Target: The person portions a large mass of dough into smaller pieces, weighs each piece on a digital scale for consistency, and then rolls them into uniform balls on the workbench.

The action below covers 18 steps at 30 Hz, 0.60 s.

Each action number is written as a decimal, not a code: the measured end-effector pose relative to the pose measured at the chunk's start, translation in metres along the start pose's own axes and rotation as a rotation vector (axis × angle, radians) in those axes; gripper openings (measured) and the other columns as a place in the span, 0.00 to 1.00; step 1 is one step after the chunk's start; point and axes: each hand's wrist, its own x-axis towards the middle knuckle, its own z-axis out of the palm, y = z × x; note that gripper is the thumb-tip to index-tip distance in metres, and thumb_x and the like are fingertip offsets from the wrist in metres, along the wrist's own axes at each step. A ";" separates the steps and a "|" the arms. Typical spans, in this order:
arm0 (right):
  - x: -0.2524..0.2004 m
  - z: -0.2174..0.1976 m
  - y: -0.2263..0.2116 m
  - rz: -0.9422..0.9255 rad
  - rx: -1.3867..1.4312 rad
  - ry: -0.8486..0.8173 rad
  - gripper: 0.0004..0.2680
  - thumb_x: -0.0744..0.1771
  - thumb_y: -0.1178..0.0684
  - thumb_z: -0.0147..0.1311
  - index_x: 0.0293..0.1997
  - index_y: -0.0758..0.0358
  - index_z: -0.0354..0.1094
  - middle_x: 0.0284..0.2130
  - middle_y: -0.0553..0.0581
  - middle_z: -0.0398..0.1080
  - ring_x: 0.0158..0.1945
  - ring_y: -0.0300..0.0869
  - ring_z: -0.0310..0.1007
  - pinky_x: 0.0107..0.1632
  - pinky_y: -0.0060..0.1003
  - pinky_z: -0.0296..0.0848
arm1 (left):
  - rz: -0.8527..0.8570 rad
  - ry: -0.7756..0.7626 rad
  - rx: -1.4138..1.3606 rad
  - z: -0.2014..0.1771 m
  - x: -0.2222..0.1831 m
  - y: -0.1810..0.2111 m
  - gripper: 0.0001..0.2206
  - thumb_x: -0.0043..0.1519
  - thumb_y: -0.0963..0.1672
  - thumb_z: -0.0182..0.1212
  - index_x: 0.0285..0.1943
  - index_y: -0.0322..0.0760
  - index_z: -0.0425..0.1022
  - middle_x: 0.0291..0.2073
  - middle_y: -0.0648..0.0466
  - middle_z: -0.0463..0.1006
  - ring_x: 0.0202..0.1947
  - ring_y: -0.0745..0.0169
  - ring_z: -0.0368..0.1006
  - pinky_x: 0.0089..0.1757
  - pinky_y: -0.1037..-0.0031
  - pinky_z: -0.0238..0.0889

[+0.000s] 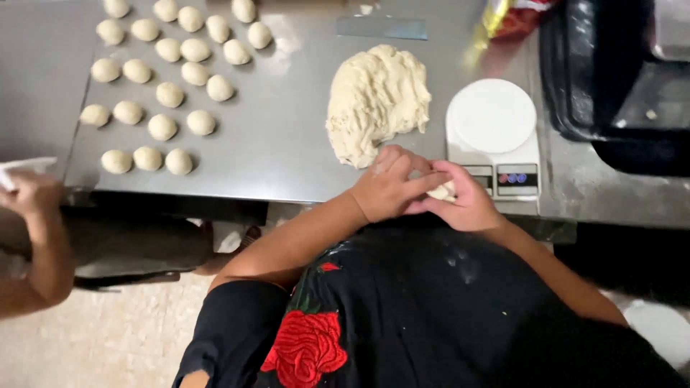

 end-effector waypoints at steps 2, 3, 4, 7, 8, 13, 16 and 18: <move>-0.003 -0.017 -0.001 0.073 0.080 0.002 0.25 0.61 0.63 0.67 0.65 0.68 0.62 0.46 0.59 0.78 0.49 0.40 0.78 0.55 0.37 0.76 | -0.075 0.001 0.075 -0.016 -0.018 -0.011 0.24 0.68 0.60 0.47 0.61 0.47 0.73 0.44 0.51 0.68 0.40 0.46 0.68 0.42 0.61 0.64; -0.004 -0.030 -0.010 0.141 -0.034 0.106 0.18 0.63 0.63 0.65 0.57 0.63 0.64 0.42 0.56 0.76 0.45 0.38 0.76 0.52 0.33 0.75 | -0.114 -0.102 0.049 -0.024 -0.033 -0.022 0.25 0.68 0.58 0.51 0.65 0.42 0.69 0.47 0.47 0.68 0.42 0.45 0.68 0.46 0.57 0.65; -0.008 -0.043 -0.019 0.214 -0.152 0.216 0.12 0.65 0.63 0.63 0.50 0.58 0.67 0.39 0.54 0.75 0.40 0.36 0.74 0.48 0.28 0.74 | -0.161 -0.204 0.009 -0.033 -0.048 -0.030 0.26 0.69 0.56 0.55 0.68 0.38 0.65 0.50 0.43 0.69 0.45 0.43 0.68 0.49 0.54 0.65; -0.016 -0.099 -0.005 0.191 -0.177 0.556 0.15 0.65 0.66 0.62 0.52 0.53 0.64 0.44 0.51 0.72 0.46 0.32 0.72 0.52 0.23 0.70 | -0.385 -0.158 0.150 -0.071 -0.083 -0.054 0.21 0.67 0.53 0.60 0.63 0.39 0.69 0.50 0.43 0.68 0.49 0.42 0.68 0.52 0.55 0.65; -0.022 -0.120 0.013 0.189 -0.176 0.536 0.15 0.65 0.66 0.62 0.52 0.53 0.64 0.44 0.51 0.72 0.46 0.32 0.72 0.52 0.23 0.70 | -0.397 -0.152 0.164 -0.079 -0.091 -0.060 0.21 0.67 0.53 0.60 0.63 0.39 0.69 0.50 0.43 0.68 0.49 0.42 0.68 0.52 0.55 0.65; -0.043 -0.177 0.063 0.630 -0.391 0.904 0.08 0.75 0.46 0.62 0.49 0.39 0.63 0.29 0.39 0.62 0.27 0.24 0.58 0.25 0.28 0.56 | -0.709 -0.070 0.301 -0.092 -0.125 -0.074 0.20 0.63 0.49 0.66 0.61 0.41 0.70 0.51 0.47 0.66 0.53 0.43 0.63 0.51 0.58 0.67; -0.053 -0.161 0.063 0.219 -0.531 0.824 0.14 0.75 0.63 0.69 0.50 0.60 0.59 0.40 0.58 0.69 0.37 0.40 0.71 0.43 0.36 0.72 | -0.607 -0.112 0.364 -0.092 -0.118 -0.074 0.16 0.64 0.49 0.64 0.57 0.42 0.71 0.48 0.46 0.69 0.48 0.44 0.66 0.45 0.58 0.69; -0.054 -0.152 0.052 0.216 -0.574 0.796 0.14 0.77 0.63 0.68 0.48 0.61 0.58 0.41 0.58 0.68 0.41 0.42 0.71 0.48 0.38 0.72 | -0.562 -0.116 0.355 -0.092 -0.117 -0.074 0.14 0.65 0.48 0.63 0.55 0.40 0.71 0.45 0.46 0.69 0.45 0.44 0.67 0.45 0.57 0.68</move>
